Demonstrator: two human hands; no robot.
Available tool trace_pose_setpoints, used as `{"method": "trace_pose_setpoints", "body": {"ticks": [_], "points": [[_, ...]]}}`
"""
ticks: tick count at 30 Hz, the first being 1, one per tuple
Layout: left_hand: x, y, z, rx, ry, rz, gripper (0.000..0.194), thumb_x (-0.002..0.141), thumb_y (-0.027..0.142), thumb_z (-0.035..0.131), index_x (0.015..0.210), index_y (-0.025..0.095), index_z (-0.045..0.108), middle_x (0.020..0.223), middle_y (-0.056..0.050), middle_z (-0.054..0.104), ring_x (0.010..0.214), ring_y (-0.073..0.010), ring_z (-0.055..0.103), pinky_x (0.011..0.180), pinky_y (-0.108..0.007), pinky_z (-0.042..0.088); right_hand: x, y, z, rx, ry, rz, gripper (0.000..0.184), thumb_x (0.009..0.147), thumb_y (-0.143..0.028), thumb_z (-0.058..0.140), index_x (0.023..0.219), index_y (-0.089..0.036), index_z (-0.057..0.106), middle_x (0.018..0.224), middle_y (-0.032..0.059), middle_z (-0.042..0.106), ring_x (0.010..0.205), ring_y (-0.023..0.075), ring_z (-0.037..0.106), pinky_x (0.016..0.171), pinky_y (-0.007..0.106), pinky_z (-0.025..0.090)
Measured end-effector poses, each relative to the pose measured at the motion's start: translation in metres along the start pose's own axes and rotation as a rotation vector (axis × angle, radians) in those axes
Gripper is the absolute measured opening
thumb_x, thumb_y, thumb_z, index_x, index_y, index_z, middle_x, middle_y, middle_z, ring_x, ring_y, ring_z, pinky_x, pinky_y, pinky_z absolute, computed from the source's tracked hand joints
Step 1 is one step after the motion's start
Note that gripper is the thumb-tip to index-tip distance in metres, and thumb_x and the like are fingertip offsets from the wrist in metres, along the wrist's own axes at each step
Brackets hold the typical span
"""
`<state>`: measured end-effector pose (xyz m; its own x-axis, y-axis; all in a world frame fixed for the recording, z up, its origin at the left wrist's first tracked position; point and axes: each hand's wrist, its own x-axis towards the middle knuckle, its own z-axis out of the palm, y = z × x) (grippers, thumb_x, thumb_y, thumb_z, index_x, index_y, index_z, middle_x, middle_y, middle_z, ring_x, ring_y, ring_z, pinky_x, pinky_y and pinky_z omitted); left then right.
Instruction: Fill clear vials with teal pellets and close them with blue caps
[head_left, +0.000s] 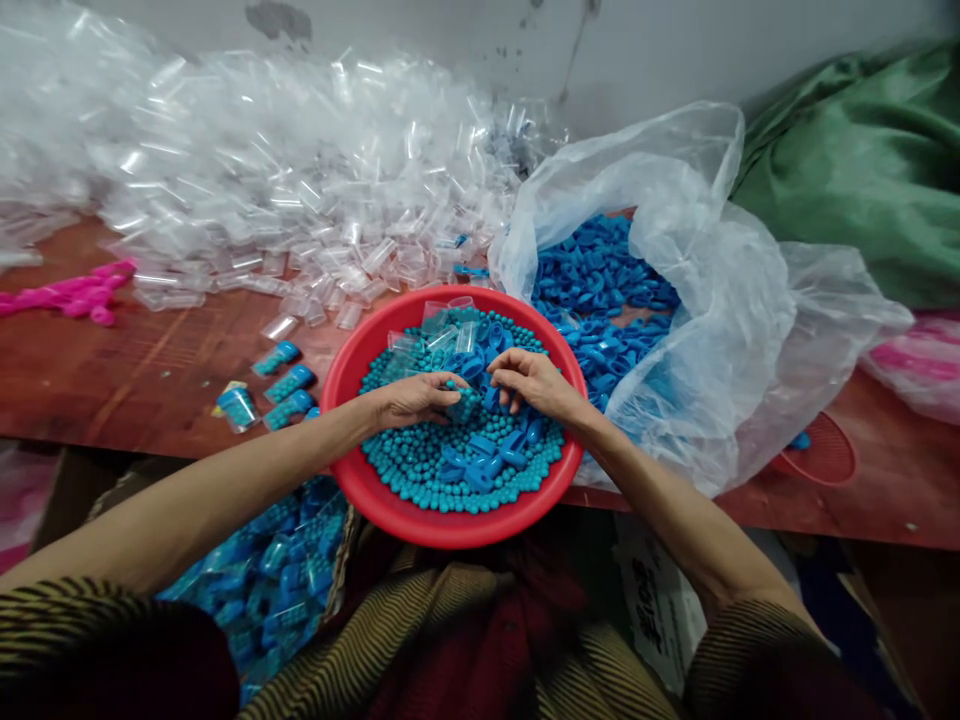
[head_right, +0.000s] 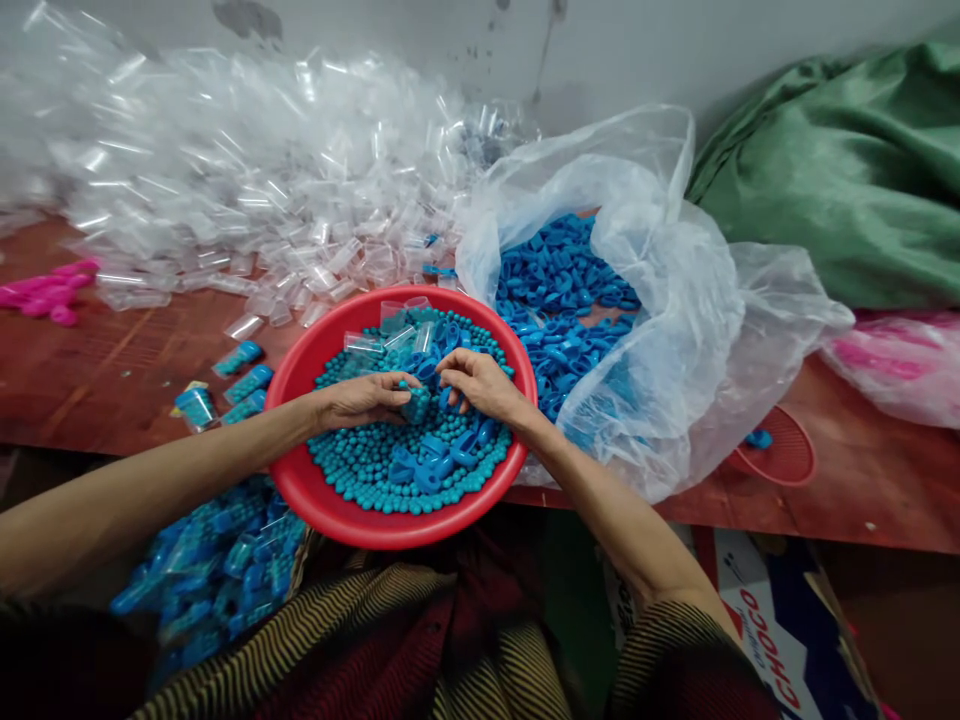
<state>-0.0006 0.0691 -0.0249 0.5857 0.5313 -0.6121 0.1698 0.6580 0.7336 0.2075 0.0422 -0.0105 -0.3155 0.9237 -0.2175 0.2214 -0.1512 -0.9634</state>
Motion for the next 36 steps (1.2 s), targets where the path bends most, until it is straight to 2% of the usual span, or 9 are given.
{"method": "trace_pose_setpoints", "body": {"ticks": [3,7,11,15,23,27,29,32,36], "points": [[-0.009,0.001,0.002,0.023,0.043,0.027,0.036,0.060,0.027,0.076,0.091,0.017,0.059,0.068,0.004,0.056,0.065,-0.0102,0.055,0.063,-0.025,0.044,-0.001,0.004,-0.002,-0.276,-0.003,-0.095,0.009,0.081,-0.020,0.046,0.086,-0.018,0.054,0.064,-0.0038,0.056,0.051,0.0091,0.054,0.049,0.021,0.045],[-0.023,-0.001,0.006,0.094,0.089,0.136,0.029,0.061,0.028,0.075,0.083,0.015,0.060,0.069,0.002,0.059,0.062,-0.0093,0.055,0.060,-0.023,0.042,-0.009,0.000,-0.007,-0.755,0.045,-0.291,0.014,0.086,-0.016,0.046,0.089,-0.017,0.059,0.086,0.0037,0.064,0.081,0.0152,0.059,0.075,0.028,0.045],[-0.034,-0.006,0.012,0.034,0.073,0.040,0.033,0.067,0.039,0.070,0.081,0.016,0.051,0.068,-0.002,0.063,0.060,-0.0146,0.062,0.055,-0.026,0.046,-0.016,-0.008,0.001,-1.173,-0.009,-0.273,0.020,0.090,-0.017,0.041,0.097,-0.018,0.060,0.095,0.0077,0.062,0.085,0.0192,0.057,0.068,0.029,0.043],[-0.040,-0.011,0.018,-0.013,0.031,-0.005,0.034,0.070,0.040,0.067,0.085,0.017,0.047,0.068,-0.002,0.063,0.053,-0.0146,0.062,0.049,-0.025,0.046,-0.014,-0.005,0.022,-1.462,-0.134,-0.326,0.024,0.088,-0.012,0.040,0.087,-0.016,0.064,0.094,0.0130,0.060,0.087,0.0253,0.053,0.064,0.034,0.041],[-0.051,-0.013,0.018,-0.063,-0.075,0.032,0.043,0.068,0.036,0.070,0.099,0.018,0.047,0.073,-0.003,0.063,0.053,-0.0114,0.059,0.043,-0.019,0.040,-0.006,-0.004,0.043,-1.550,-0.143,-0.334,0.029,0.086,-0.007,0.038,0.080,-0.013,0.065,0.090,0.0149,0.060,0.090,0.0270,0.050,0.074,0.041,0.038],[-0.050,-0.018,0.018,0.002,0.026,0.091,0.043,0.070,0.040,0.067,0.100,0.018,0.046,0.072,-0.001,0.062,0.051,-0.0099,0.057,0.039,-0.016,0.034,0.003,-0.007,0.035,-1.536,-0.114,-0.477,0.025,0.089,-0.012,0.039,0.083,-0.014,0.064,0.092,0.0133,0.060,0.093,0.0265,0.050,0.079,0.041,0.035],[-0.047,-0.021,0.018,0.048,0.085,0.116,0.043,0.069,0.039,0.067,0.099,0.018,0.046,0.069,0.001,0.060,0.049,-0.0097,0.056,0.038,-0.016,0.035,0.006,-0.010,0.030,-1.428,-0.028,-0.532,0.022,0.090,-0.016,0.041,0.084,-0.014,0.062,0.094,0.0129,0.061,0.094,0.0256,0.050,0.083,0.041,0.034],[-0.042,-0.024,0.019,0.103,0.126,0.162,0.042,0.067,0.039,0.068,0.098,0.018,0.048,0.065,0.004,0.055,0.050,-0.0102,0.056,0.039,-0.017,0.038,0.006,-0.011,0.027,-1.108,0.048,-0.474,0.018,0.092,-0.021,0.042,0.090,-0.013,0.058,0.087,0.0084,0.062,0.082,0.0186,0.053,0.077,0.031,0.037],[-0.040,-0.024,0.020,0.095,0.096,0.172,0.043,0.066,0.040,0.069,0.097,0.018,0.049,0.067,0.004,0.054,0.051,-0.0108,0.057,0.038,-0.018,0.039,0.005,-0.008,0.030,-0.854,-0.066,-0.330,0.010,0.089,-0.019,0.046,0.088,-0.015,0.056,0.076,0.0015,0.061,0.066,0.0127,0.052,0.063,0.023,0.036]]}}
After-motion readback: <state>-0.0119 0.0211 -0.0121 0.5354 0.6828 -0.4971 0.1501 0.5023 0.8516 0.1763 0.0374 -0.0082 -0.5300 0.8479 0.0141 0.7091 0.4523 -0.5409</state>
